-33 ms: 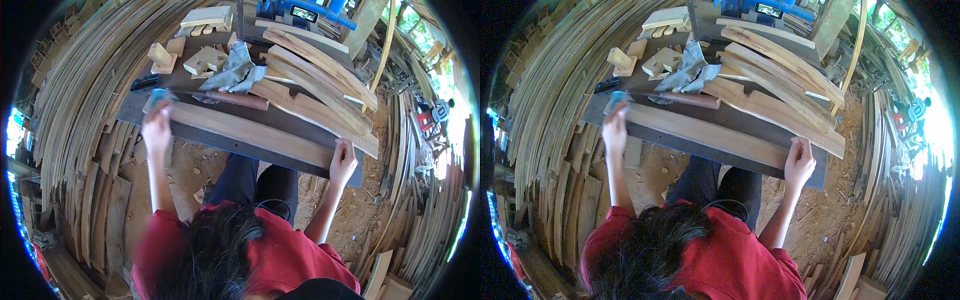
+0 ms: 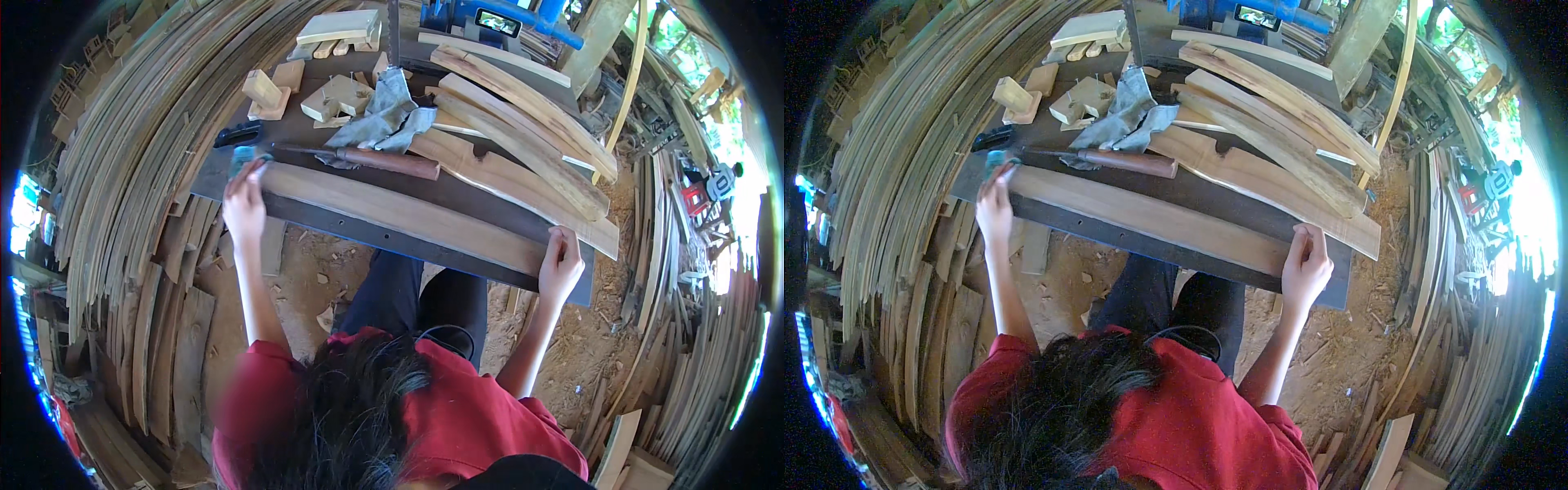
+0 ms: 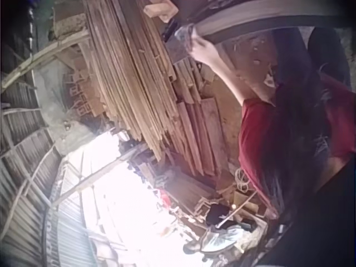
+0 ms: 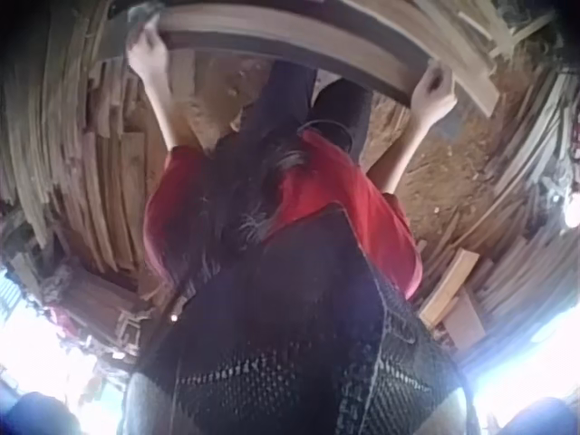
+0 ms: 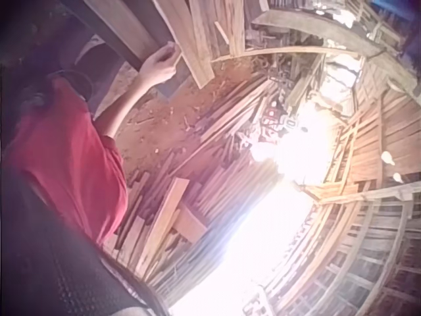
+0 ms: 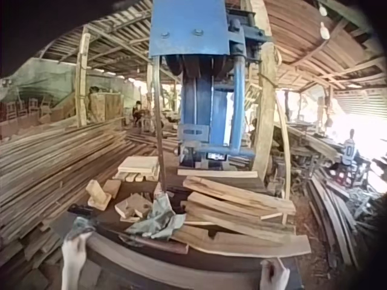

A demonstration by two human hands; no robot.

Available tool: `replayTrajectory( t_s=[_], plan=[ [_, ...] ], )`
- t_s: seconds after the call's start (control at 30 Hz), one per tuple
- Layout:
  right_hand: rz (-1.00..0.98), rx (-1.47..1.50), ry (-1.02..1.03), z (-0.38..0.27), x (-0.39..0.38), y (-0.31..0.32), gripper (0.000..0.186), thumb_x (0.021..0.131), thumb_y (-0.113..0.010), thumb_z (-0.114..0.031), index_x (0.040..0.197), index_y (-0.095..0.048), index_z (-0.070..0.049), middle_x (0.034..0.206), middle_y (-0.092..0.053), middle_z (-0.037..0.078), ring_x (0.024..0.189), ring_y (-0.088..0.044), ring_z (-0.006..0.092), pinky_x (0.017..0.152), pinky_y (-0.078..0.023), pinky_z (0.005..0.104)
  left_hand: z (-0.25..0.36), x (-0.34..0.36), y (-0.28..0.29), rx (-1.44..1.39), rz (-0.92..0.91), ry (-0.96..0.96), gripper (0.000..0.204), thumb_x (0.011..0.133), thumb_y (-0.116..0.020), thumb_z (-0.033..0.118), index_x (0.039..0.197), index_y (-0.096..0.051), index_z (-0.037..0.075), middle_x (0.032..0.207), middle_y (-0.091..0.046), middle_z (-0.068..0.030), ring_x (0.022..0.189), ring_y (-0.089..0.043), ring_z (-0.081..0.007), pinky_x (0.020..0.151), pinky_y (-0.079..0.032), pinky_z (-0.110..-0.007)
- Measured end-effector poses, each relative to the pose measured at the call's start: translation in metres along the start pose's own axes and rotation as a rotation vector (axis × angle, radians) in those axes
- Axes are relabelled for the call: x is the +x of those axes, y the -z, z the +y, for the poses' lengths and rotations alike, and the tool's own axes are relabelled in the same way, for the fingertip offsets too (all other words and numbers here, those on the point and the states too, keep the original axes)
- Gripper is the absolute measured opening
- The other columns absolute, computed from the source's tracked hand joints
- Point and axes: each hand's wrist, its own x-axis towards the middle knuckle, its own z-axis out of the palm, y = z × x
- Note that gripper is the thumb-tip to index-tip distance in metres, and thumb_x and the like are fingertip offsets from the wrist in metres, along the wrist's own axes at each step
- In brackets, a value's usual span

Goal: The person wipes a wooden plank with a cloth, then uses a chisel and wooden mallet to carve the plank on a workbench. They repeatedly strike the chisel along the plank's length and occasionally wipe the surface to remove debris.

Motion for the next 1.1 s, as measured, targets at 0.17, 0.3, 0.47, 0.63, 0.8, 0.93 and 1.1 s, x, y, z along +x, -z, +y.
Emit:
replayTrajectory(
  t_s=[0.17,0.3,0.47,0.63,0.8,0.93,1.1],
  plan=[
    [0.012,-0.003,-0.037,-0.001,0.001,-0.003,0.011,0.091,-0.053,-0.013,0.088,-0.060,-0.005,0.058,-0.054,0.004,0.047,-0.042,0.0058,0.044,-0.032,0.0243,0.068,-0.033,-0.017,-0.074,-0.114,-0.214,0.027,0.093,-0.042,0.020,0.102,-0.066,0.012,0.108,-0.065,-0.0055,0.099,-0.061,-0.0250,0.089,-0.045,-0.040],
    [0.028,0.006,-0.011,0.000,0.001,-0.003,0.012,0.091,-0.053,-0.013,0.088,-0.060,-0.005,0.056,-0.052,0.003,0.046,-0.039,0.0057,0.043,-0.030,0.0243,0.138,-0.066,-0.027,-0.310,-0.189,-0.432,0.024,0.092,-0.045,0.023,0.097,-0.066,0.012,0.103,-0.065,-0.0043,0.099,-0.061,-0.0243,0.089,-0.046,-0.041],
    [0.031,0.016,-0.034,0.001,-0.001,0.000,0.013,0.092,-0.053,-0.015,0.088,-0.061,-0.005,0.053,-0.048,0.003,0.045,-0.036,0.0058,0.043,-0.027,0.0243,0.062,-0.022,-0.011,0.028,-0.120,-0.219,0.028,0.095,-0.039,0.018,0.100,-0.065,0.012,0.109,-0.064,-0.0056,0.099,-0.060,-0.0273,0.087,-0.046,-0.040],
    [0.004,0.040,-0.026,0.000,0.001,-0.002,0.014,0.092,-0.052,-0.015,0.087,-0.060,-0.005,0.052,-0.048,0.002,0.045,-0.036,0.0059,0.043,-0.027,0.0244,0.013,-0.008,-0.004,0.168,-0.130,0.032,0.026,0.093,-0.043,0.019,0.107,-0.064,0.011,0.115,-0.062,-0.0068,0.099,-0.061,-0.0280,0.089,-0.045,-0.040],
    [0.019,0.040,-0.017,0.000,0.002,-0.004,0.013,0.092,-0.052,-0.014,0.088,-0.061,-0.005,0.052,-0.049,0.003,0.045,-0.036,0.0057,0.043,-0.028,0.0246,0.133,-0.060,-0.017,-0.134,-0.210,-0.347,0.032,0.098,-0.036,0.025,0.107,-0.064,0.013,0.109,-0.064,-0.0057,0.107,-0.058,-0.0269,0.091,-0.045,-0.041],
    [0.036,0.056,-0.021,0.000,0.001,-0.002,0.013,0.092,-0.052,-0.013,0.088,-0.061,-0.005,0.054,-0.050,0.004,0.045,-0.036,0.0058,0.043,-0.028,0.0246,0.102,-0.040,-0.010,-0.095,-0.258,-0.317,0.026,0.094,-0.042,0.019,0.105,-0.065,0.013,0.114,-0.062,-0.0046,0.105,-0.058,-0.0240,0.090,-0.045,-0.039],
    [0.005,0.044,-0.038,0.000,0.001,0.000,0.013,0.092,-0.052,-0.013,0.088,-0.060,-0.004,0.053,-0.048,0.005,0.045,-0.035,0.0064,0.043,-0.028,0.0253,-0.002,0.008,0.000,0.101,-0.121,0.184,0.032,0.097,-0.036,0.022,0.112,-0.062,0.012,0.116,-0.061,-0.0083,0.100,-0.060,-0.0304,0.087,-0.047,-0.041]
  ],
)
